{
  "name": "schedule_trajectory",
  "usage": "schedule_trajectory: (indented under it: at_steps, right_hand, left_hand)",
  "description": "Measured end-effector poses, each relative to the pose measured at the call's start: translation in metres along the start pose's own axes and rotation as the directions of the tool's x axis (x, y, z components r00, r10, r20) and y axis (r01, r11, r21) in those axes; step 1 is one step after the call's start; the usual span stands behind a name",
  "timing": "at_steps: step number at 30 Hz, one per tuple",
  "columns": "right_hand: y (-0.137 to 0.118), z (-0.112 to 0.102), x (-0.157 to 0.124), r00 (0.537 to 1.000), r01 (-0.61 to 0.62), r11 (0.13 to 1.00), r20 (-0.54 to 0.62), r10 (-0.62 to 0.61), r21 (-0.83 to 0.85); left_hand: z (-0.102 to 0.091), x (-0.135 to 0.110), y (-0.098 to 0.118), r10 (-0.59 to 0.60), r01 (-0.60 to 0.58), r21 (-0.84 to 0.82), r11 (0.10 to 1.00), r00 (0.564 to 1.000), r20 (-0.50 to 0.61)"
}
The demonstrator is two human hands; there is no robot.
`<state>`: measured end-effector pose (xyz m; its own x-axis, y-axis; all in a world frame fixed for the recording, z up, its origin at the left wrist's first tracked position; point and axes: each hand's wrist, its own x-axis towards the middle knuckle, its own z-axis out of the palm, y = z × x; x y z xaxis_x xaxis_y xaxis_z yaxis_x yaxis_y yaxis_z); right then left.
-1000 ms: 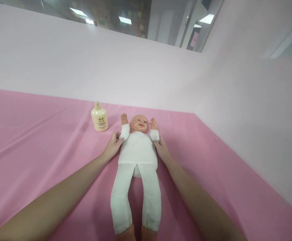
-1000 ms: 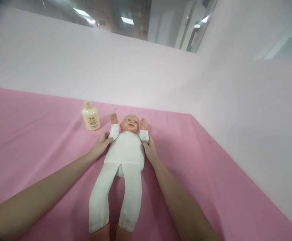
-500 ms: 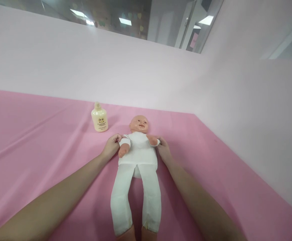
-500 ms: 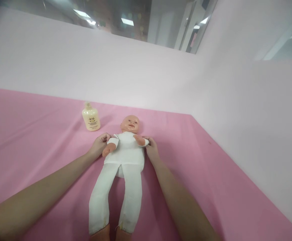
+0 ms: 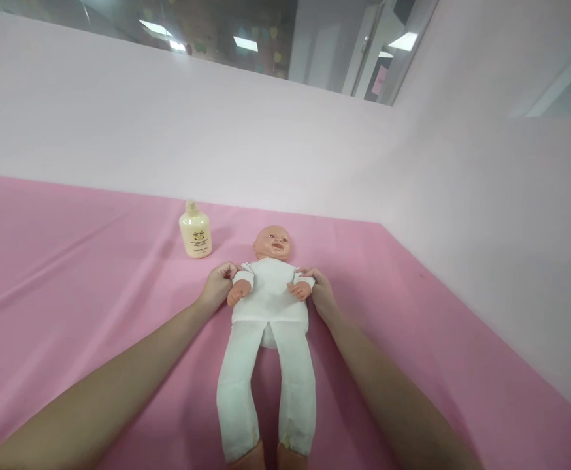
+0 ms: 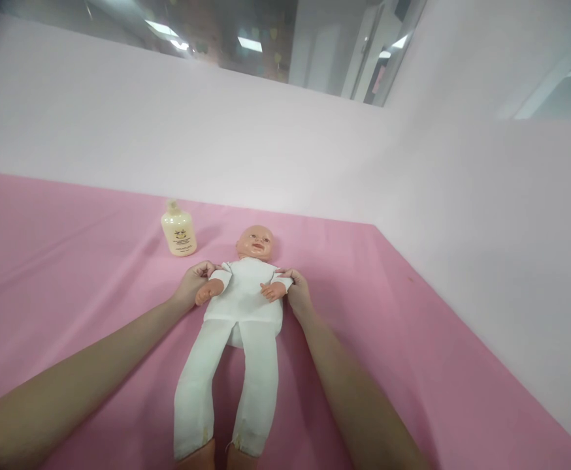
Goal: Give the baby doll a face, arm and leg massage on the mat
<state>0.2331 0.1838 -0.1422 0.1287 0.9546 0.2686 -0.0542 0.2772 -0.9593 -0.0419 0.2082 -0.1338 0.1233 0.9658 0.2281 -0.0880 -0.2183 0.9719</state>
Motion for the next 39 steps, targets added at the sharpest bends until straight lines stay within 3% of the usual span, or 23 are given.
schedule_trajectory:
  at_steps: [11, 20, 25, 31, 39]
  right_hand:
    - [-0.014, 0.005, -0.008, 0.998, -0.059, 0.991, -0.007, 0.059, -0.120]
    - [-0.020, 0.007, -0.010, 0.991, 0.068, 0.972, -0.101, -0.093, -0.225]
    - [-0.008, 0.002, -0.008, 0.987, -0.021, 0.945, -0.160, -0.034, -0.327]
    - [-0.009, 0.002, -0.009, 0.989, -0.065, 0.932, -0.149, 0.013, -0.356]
    - [-0.016, 0.002, -0.009, 0.983, -0.126, 0.920, -0.169, 0.066, -0.371]
  left_hand:
    - [-0.001, 0.004, -0.015, 0.017, -0.002, 0.173, 0.985, 0.996, -0.087]
    - [-0.004, 0.007, -0.020, -0.002, 0.032, 0.275, 0.961, 0.994, -0.109]
    - [-0.002, 0.002, -0.014, 0.081, -0.045, 0.321, 0.946, 0.992, -0.099]
    - [-0.001, -0.003, -0.011, 0.206, -0.169, 0.423, 0.890, 0.978, -0.043]
    - [-0.004, 0.002, -0.019, 0.176, -0.130, 0.434, 0.891, 0.982, -0.067]
